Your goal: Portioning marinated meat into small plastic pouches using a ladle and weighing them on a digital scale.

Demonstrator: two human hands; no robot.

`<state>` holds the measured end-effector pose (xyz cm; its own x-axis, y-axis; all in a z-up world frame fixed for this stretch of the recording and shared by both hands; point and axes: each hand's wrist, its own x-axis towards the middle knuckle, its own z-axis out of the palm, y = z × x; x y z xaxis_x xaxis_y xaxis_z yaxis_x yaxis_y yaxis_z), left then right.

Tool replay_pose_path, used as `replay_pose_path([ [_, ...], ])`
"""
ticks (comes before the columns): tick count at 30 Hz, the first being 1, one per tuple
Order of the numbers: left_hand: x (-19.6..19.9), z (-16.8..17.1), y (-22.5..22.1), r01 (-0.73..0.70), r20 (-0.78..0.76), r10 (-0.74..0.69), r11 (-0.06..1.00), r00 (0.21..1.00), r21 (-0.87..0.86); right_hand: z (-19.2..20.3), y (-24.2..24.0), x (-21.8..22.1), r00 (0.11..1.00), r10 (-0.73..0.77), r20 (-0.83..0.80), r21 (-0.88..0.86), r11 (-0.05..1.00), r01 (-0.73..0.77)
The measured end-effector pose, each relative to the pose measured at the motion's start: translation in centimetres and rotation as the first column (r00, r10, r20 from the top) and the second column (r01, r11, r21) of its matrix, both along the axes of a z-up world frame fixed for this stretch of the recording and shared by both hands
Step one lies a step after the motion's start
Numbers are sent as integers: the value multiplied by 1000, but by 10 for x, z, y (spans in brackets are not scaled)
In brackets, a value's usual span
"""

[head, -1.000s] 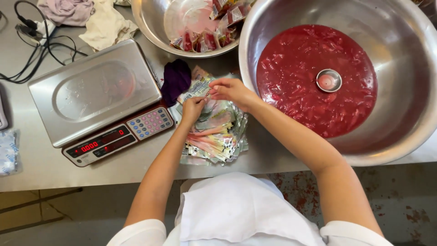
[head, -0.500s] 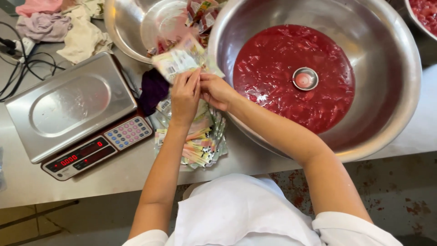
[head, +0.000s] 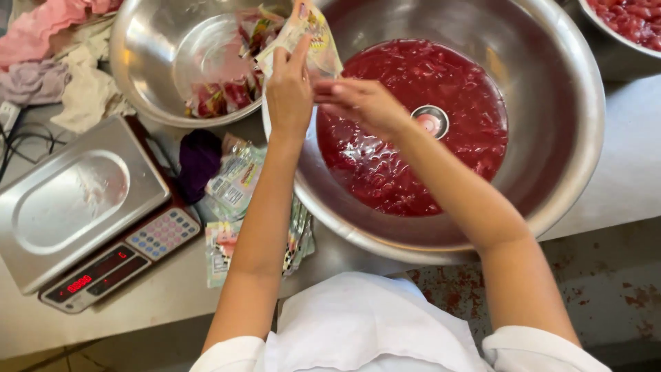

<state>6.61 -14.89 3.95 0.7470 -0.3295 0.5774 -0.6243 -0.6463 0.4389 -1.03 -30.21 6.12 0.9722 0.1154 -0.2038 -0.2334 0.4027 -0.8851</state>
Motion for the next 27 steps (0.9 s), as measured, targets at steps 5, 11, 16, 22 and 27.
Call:
replay_pose_path([
  [5, 28, -28, -47, 47, -340, -86, 991, 937, -123, -61, -125, 22, 997, -4, 80, -692, 720, 59],
  [11, 48, -73, -58, 61, -221, -65, 998, 973, -26, -199, -187, 113, 989, 54, -135, -973, -196, -122],
  [16, 65, -96, -56, -48, -297, 66, 997, 953, 66, -307, -190, 215, 981, 98, -170, -969, -198, -148],
  [22, 48, -34, -48, -88, -355, 25, 983, 934, -162, -256, -107, 138, 903, 429, -21, -943, -307, 124],
  [27, 80, -101, -52, -92, -331, 10, 968, 944, -232, -226, -119, 103, 912, 407, -56, -995, -104, -15],
])
